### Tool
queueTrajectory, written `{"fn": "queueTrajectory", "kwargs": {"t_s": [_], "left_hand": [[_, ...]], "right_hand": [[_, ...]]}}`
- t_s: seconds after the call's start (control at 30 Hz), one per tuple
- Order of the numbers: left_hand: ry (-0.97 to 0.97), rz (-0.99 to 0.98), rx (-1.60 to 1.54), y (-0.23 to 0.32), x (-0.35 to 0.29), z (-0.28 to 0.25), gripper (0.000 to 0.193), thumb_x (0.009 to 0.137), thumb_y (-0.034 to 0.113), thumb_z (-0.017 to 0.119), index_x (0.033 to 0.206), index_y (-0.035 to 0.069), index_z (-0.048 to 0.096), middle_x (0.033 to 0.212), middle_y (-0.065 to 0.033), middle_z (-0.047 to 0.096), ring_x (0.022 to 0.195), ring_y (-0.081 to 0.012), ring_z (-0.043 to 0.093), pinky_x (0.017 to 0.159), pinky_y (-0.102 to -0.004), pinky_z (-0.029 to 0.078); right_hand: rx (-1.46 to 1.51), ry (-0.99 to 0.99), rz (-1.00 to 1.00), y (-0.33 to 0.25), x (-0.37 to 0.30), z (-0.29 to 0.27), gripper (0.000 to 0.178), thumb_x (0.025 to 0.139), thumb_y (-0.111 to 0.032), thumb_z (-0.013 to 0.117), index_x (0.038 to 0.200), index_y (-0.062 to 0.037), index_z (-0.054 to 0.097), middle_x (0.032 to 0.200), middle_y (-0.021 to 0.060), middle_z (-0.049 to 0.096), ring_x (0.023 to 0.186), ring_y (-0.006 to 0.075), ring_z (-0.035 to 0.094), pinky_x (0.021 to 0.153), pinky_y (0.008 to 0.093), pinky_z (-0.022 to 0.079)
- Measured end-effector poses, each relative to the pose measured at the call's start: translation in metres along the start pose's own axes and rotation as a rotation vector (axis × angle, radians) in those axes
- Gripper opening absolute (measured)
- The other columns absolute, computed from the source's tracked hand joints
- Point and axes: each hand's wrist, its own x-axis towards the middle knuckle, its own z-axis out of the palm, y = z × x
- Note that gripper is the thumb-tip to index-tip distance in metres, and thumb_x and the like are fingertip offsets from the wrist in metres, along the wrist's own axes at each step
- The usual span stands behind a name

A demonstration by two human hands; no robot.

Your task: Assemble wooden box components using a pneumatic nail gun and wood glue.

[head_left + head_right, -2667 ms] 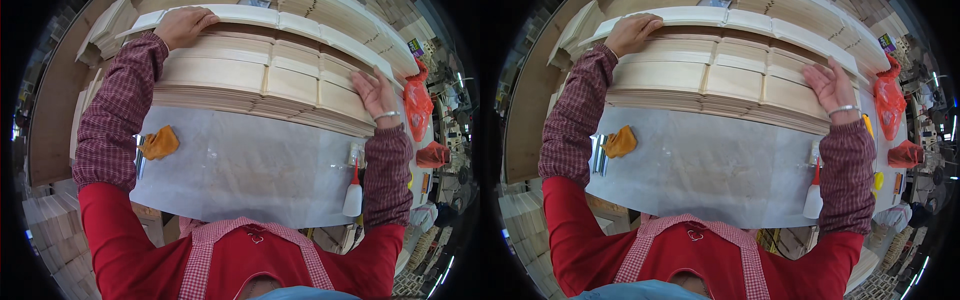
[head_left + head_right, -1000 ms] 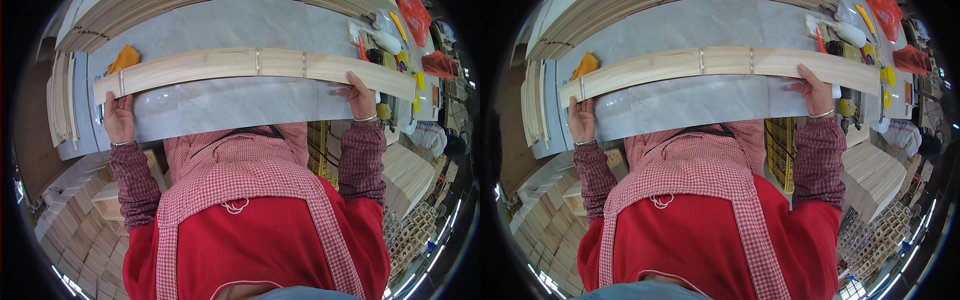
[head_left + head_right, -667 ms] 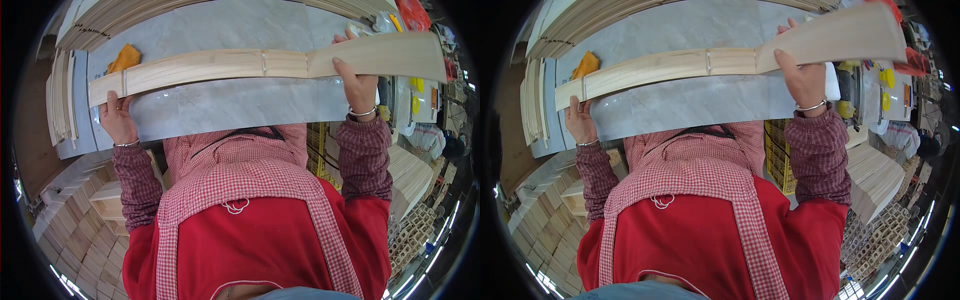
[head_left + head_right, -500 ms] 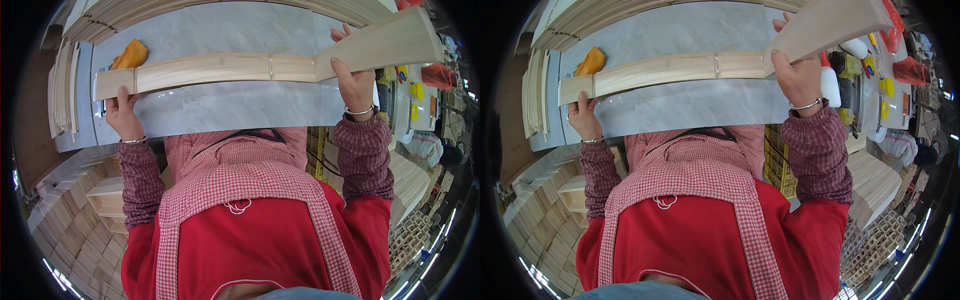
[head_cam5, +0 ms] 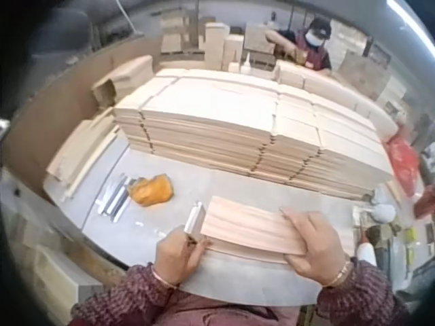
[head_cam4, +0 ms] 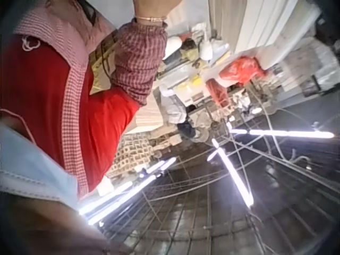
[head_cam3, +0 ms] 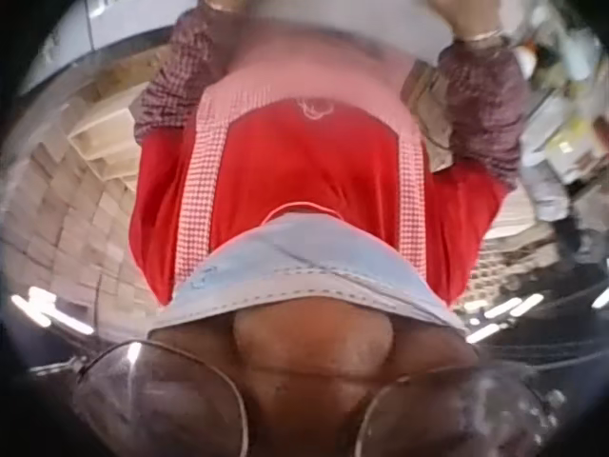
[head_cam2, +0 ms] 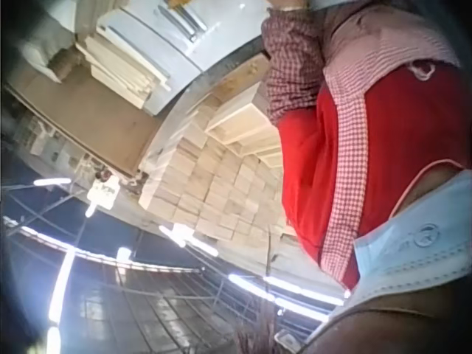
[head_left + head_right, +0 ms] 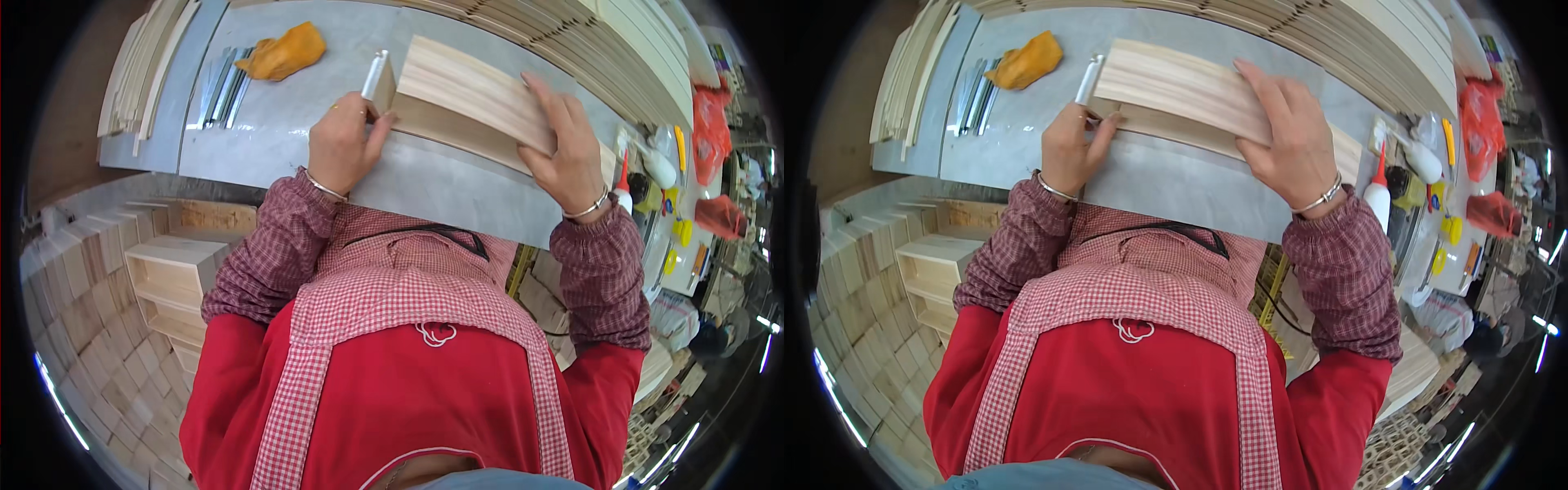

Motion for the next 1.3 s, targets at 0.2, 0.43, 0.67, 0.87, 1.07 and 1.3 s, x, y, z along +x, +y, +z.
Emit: {"fn": "queueTrajectory", "kwargs": {"t_s": [0.2,0.43,0.67,0.87,1.07,1.3], "left_hand": [[-0.066,0.028,-0.302,-0.009,0.012,-0.014,0.030,0.076,0.010,0.067,0.103,0.002,0.056,0.092,-0.0079,0.054,0.075,-0.0169,0.055,0.066,-0.0249,0.047],[-0.261,0.008,-0.890,-0.019,0.038,-0.034,0.052,0.076,0.008,0.068,0.125,0.003,0.050,0.113,-0.0074,0.048,0.092,-0.0156,0.049,0.083,-0.0238,0.045],[-0.387,0.111,-0.780,-0.022,0.049,-0.030,0.056,0.074,0.002,0.067,0.126,0.005,0.050,0.109,-0.0062,0.050,0.085,-0.0150,0.053,0.080,-0.0228,0.047],[-0.353,0.200,-0.723,-0.022,0.051,-0.027,0.057,0.071,0.001,0.069,0.125,0.005,0.051,0.109,-0.0053,0.050,0.082,-0.0144,0.053,0.078,-0.0222,0.048],[-0.340,0.215,-0.713,-0.024,0.050,-0.023,0.061,0.068,-0.002,0.069,0.126,0.005,0.050,0.110,-0.0058,0.049,0.081,-0.0142,0.052,0.076,-0.0224,0.048],[-0.319,0.225,-0.708,-0.025,0.047,-0.018,0.063,0.067,-0.005,0.067,0.125,0.005,0.048,0.106,-0.0059,0.050,0.079,-0.0147,0.052,0.073,-0.0227,0.048]], "right_hand": [[0.076,-0.034,-0.015,-0.004,0.001,0.001,0.066,0.063,-0.017,0.071,0.126,-0.0124,0.051,0.100,0.0086,0.055,0.084,0.0219,0.052,0.076,0.0307,0.043],[0.110,-0.067,0.063,-0.007,-0.003,0.003,0.066,0.063,-0.024,0.074,0.124,-0.0121,0.054,0.102,0.0095,0.056,0.085,0.0228,0.052,0.078,0.0319,0.042],[0.084,-0.089,0.073,-0.009,-0.005,0.005,0.065,0.063,-0.026,0.075,0.123,-0.0120,0.055,0.103,0.0094,0.056,0.087,0.0224,0.052,0.079,0.0320,0.042],[0.092,-0.110,0.104,-0.012,-0.003,0.005,0.065,0.062,-0.026,0.077,0.122,-0.0102,0.056,0.106,0.0090,0.057,0.090,0.0222,0.052,0.082,0.0324,0.042],[0.083,-0.141,0.106,-0.016,-0.003,0.004,0.064,0.064,-0.023,0.077,0.122,-0.0062,0.055,0.109,0.0106,0.057,0.094,0.0238,0.054,0.084,0.0330,0.042],[0.090,-0.152,0.153,-0.019,-0.002,0.005,0.065,0.063,-0.024,0.078,0.121,-0.0064,0.056,0.109,0.0099,0.058,0.095,0.0229,0.053,0.086,0.0333,0.041]]}}
